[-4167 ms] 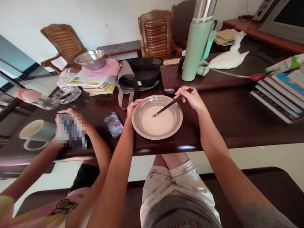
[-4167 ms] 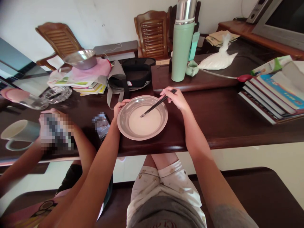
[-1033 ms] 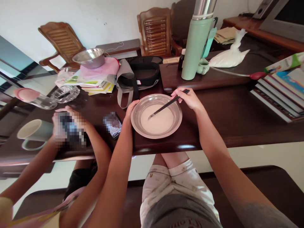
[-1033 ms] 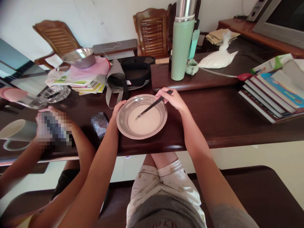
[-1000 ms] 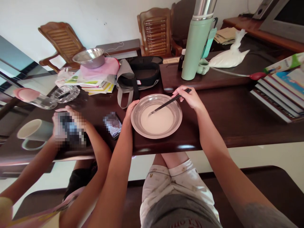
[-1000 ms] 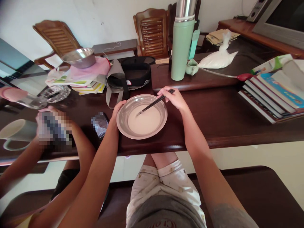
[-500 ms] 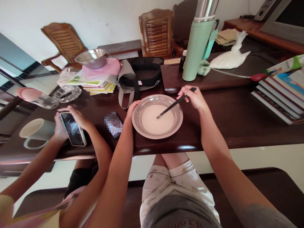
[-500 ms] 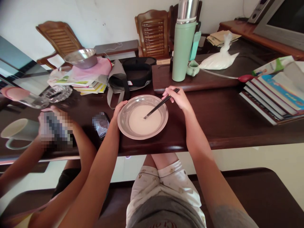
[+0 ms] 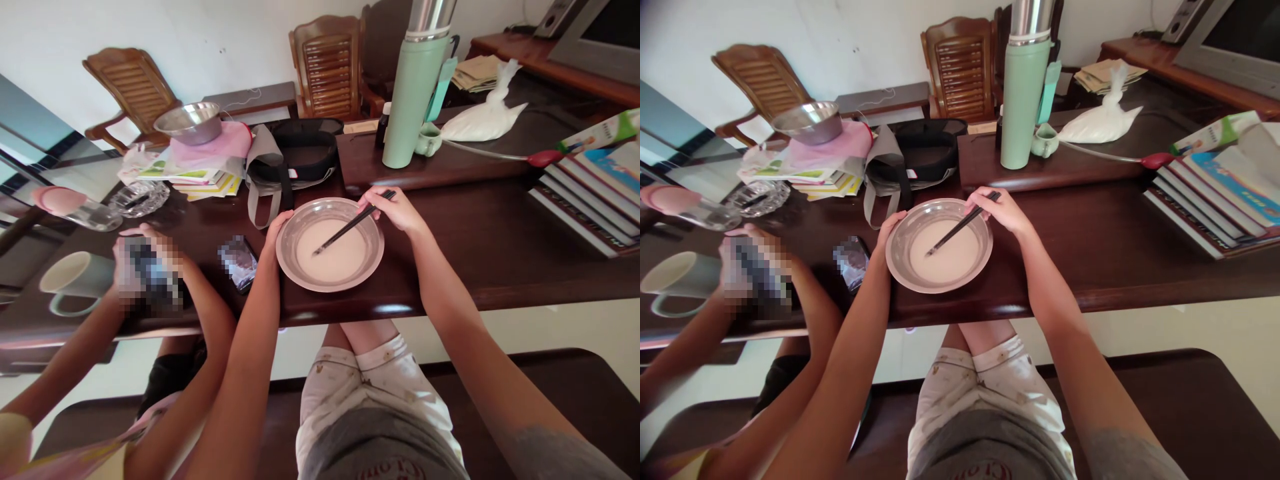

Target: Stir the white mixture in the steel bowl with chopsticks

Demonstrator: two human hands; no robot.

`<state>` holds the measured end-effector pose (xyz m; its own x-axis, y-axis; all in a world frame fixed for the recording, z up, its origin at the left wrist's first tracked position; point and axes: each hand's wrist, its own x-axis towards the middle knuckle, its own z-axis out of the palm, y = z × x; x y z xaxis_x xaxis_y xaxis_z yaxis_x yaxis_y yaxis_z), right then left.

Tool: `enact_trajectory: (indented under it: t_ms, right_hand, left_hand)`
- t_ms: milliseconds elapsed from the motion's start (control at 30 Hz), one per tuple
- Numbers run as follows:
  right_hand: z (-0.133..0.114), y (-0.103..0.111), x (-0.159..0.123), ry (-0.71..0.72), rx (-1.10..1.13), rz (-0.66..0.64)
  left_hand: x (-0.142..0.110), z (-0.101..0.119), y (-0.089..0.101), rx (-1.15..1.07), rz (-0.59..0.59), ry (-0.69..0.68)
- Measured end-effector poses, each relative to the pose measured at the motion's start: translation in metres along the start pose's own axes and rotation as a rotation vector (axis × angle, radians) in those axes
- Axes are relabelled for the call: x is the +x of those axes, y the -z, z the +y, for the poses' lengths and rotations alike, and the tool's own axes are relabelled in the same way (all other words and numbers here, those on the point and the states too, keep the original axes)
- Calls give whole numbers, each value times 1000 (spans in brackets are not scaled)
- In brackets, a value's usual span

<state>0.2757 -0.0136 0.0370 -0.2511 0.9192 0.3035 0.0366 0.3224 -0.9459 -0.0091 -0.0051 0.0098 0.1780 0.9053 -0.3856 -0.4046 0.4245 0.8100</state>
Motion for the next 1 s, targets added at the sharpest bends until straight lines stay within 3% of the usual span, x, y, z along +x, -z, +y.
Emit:
enact_trajectory:
  t_ms: [167, 333, 500, 667, 833, 1000]
  right_hand:
    - [1, 5, 1, 25, -7, 133]
    - [1, 3, 0, 6, -6, -8]
    - [-1, 5, 0, 39, -13, 127]
    - [-2, 1, -1, 4, -15, -34]
    - [-1, 4, -1, 38, 2, 108]
    - [0, 3, 0, 4, 2, -19]
  left_hand:
    - [-1, 1, -2, 7, -2, -11]
    - [3, 0, 2, 22, 3, 7]
    - [3, -1, 3, 34, 5, -26]
    - [1, -1, 2, 45, 18, -14]
    - [0, 0, 0, 23, 28, -19]
    - [-1, 1, -2, 12, 11, 4]
